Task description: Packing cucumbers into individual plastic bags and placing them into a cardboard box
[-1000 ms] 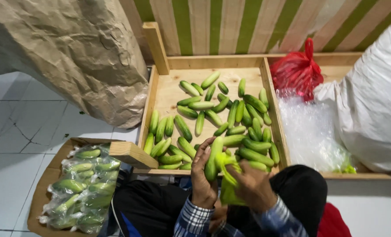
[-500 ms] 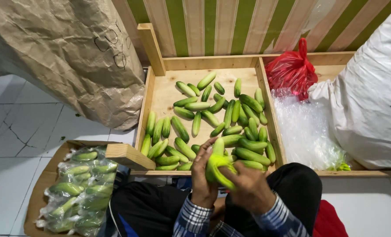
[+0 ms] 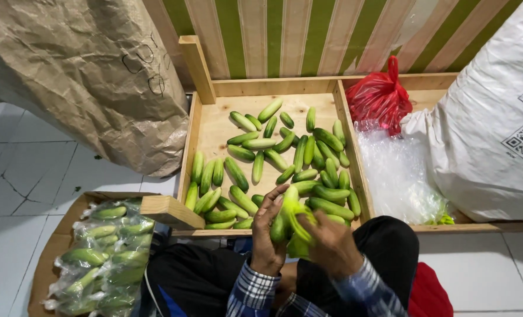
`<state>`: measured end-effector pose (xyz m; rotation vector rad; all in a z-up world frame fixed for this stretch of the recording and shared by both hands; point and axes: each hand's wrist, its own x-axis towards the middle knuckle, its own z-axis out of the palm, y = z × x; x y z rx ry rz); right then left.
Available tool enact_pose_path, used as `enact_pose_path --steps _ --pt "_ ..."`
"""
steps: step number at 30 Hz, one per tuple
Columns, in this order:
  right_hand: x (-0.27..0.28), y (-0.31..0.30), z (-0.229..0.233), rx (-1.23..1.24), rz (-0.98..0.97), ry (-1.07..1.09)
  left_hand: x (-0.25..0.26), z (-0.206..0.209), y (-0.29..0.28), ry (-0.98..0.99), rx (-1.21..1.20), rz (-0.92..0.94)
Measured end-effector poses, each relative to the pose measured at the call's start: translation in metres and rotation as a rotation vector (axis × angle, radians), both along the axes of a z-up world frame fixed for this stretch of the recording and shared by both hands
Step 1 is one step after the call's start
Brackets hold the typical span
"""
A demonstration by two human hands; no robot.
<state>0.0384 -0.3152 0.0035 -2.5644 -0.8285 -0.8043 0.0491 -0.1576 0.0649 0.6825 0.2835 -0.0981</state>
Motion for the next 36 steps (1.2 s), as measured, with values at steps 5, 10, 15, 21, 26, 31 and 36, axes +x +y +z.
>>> enact_pose_path --steps 5,10,15,21,26,31,36 --pt "-0.001 0.001 0.008 0.001 0.001 0.106 0.005 -0.021 0.0 0.007 -0.073 0.059" --pt "-0.023 0.026 0.027 -0.041 0.111 0.124 0.003 -0.009 0.006 0.057 0.012 0.087" --pt "0.003 0.012 0.009 0.007 -0.064 0.126 0.0 -0.016 -0.003 0.057 -0.208 0.091" --pt "-0.04 0.029 0.025 -0.04 0.089 0.189 -0.005 -0.033 0.004 -0.227 0.396 0.132" --pt "-0.01 0.0 -0.012 0.008 -0.115 0.163 0.005 -0.031 -0.01 0.048 -0.182 0.051" --pt "-0.041 0.021 0.02 -0.037 -0.008 0.26 0.014 -0.04 -0.005 0.118 0.01 0.059" --pt "-0.018 0.005 -0.018 -0.04 -0.171 0.097 0.004 -0.031 -0.011 0.125 -0.214 -0.002"
